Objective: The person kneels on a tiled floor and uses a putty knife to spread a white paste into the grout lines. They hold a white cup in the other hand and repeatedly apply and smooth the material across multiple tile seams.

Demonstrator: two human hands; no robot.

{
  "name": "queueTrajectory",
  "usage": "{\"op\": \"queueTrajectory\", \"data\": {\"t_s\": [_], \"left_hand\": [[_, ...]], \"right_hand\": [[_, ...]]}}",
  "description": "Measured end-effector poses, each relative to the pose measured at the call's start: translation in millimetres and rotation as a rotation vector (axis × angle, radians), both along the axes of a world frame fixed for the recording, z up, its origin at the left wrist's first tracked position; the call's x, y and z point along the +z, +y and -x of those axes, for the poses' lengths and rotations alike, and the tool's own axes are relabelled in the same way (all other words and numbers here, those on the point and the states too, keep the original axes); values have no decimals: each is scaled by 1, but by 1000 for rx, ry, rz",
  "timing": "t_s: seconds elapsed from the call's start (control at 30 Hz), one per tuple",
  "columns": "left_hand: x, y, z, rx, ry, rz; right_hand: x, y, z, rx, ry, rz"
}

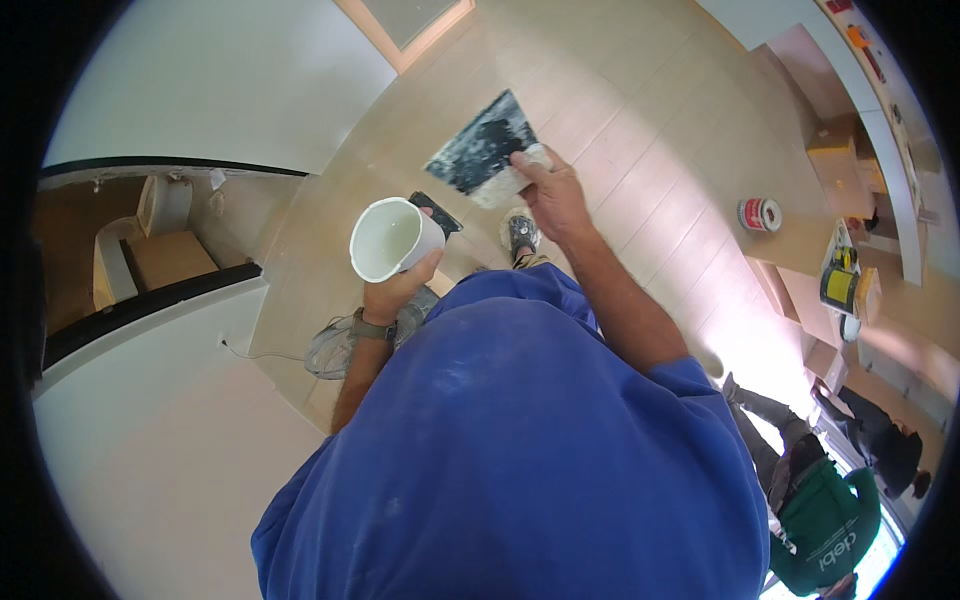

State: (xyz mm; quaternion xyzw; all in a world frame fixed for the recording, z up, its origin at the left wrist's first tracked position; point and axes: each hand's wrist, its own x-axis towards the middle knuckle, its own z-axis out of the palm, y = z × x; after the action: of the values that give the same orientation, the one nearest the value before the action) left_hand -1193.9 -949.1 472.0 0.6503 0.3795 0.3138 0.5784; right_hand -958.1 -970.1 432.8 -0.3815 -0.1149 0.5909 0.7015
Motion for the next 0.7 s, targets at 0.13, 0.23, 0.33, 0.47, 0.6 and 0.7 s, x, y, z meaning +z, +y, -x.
{"op": "queueTrajectory", "data": {"t_s": [0.13,0.23,0.33,0.47,0.6,0.7], "left_hand": [[1,0,-10,-8,-32,58],[6,4,-13,51,17,67],[7,8,-19,56,-53,111],[9,12,-24,64,-64,107],[10,10,-25,70,-57,108],[14,10,-26,71,-87,142]], "right_hand": [[-1,-2,14,37,212,-25],[-3,-2,19,35,304,-38],[0,-1,9,83,313,-55],[-5,0,3,165,303,-57],[0,0,1,191,278,-37],[-7,-1,1,200,270,-31]]}}
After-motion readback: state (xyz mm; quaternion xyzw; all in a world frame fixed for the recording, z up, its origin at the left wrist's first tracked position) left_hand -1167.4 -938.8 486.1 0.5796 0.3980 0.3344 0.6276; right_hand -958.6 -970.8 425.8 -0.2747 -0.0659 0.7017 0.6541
